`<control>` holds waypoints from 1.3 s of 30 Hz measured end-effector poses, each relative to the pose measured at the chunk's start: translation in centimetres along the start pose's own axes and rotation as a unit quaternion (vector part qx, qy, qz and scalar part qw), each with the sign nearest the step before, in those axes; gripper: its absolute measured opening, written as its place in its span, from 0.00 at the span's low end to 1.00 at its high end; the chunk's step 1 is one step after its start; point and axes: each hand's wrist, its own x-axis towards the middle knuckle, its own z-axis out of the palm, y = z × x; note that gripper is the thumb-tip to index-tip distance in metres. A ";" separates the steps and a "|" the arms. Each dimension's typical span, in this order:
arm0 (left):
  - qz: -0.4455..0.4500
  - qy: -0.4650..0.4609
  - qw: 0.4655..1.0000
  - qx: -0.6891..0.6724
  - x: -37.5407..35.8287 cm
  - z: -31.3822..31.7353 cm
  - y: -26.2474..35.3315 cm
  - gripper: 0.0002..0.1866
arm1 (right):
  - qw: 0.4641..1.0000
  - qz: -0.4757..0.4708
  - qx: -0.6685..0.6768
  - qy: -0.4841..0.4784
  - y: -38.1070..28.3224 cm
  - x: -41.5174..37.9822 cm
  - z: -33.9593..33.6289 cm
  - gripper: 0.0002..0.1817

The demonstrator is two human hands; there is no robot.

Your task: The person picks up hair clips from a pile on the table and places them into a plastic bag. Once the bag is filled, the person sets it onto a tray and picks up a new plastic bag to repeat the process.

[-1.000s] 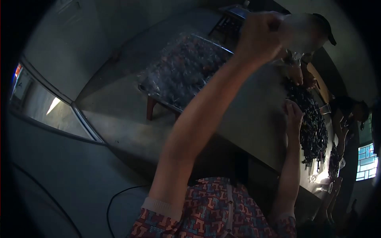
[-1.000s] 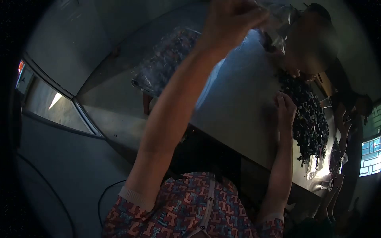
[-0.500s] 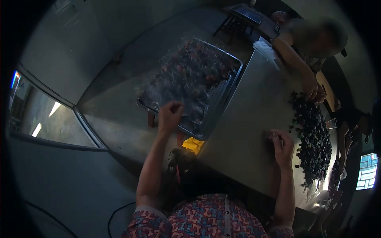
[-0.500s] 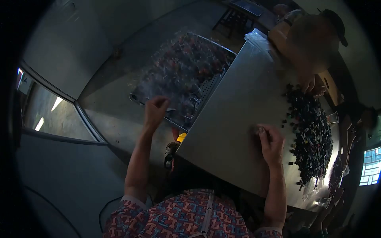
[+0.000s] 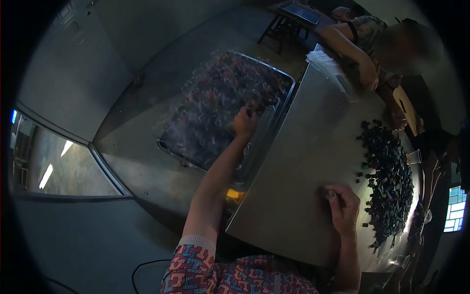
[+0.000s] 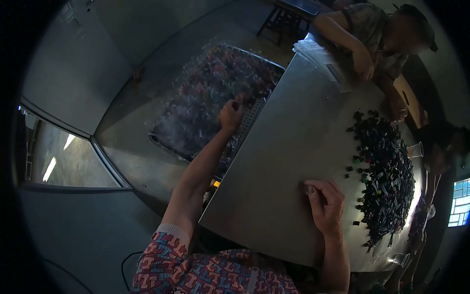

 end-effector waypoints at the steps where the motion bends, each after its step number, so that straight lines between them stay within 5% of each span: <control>1: -0.002 -0.004 1.000 0.001 0.0 -0.1 -0.2 0.13 | 1.000 0.001 0.003 -0.002 0.0 0.0 0.0 0.07; 10: 0.307 0.118 0.941 0.080 -1.1 -2.5 2.7 0.12 | 1.000 0.002 -0.015 -0.013 0.1 0.1 -0.1 0.06; 12: 0.360 -0.106 0.899 0.227 -2.0 -0.4 0.0 0.10 | 1.000 -0.001 -0.016 -0.009 0.2 0.2 0.0 0.07; 13: 0.361 -0.106 0.898 0.227 -2.4 -0.1 -0.6 0.10 | 1.000 -0.003 -0.017 -0.007 0.2 0.1 0.0 0.07; 15: 0.361 -0.173 0.813 0.422 -3.0 0.5 -1.6 0.10 | 1.000 -0.001 -0.024 -0.006 0.3 0.1 0.0 0.06; 20: 0.401 -0.180 0.778 0.449 -2.0 -0.3 -2.6 0.09 | 0.999 -0.024 -0.032 0.012 0.1 0.1 0.1 0.06; 25: 0.467 -0.105 0.833 0.277 -1.2 -1.5 -2.4 0.08 | 0.993 -0.103 -0.041 0.032 0.6 0.0 -0.3 0.04; 26: 0.370 -0.224 0.829 0.354 -0.1 -1.9 -1.4 0.10 | 0.990 -0.125 -0.043 0.044 0.7 -0.1 -0.3 0.04; 31: 0.315 -0.223 0.920 0.070 1.0 -9.7 9.9 0.13 | 0.990 -0.123 -0.028 0.061 2.0 -0.7 -0.1 0.03; 34: 0.299 -0.240 0.918 -0.100 -0.8 -12.9 17.2 0.13 | 0.986 -0.150 -0.015 0.069 2.4 -0.8 0.0 0.04; 39: 0.308 -0.339 0.876 -0.149 -9.5 -15.1 27.7 0.13 | 0.981 -0.175 -0.019 0.079 3.1 -1.1 0.2 0.06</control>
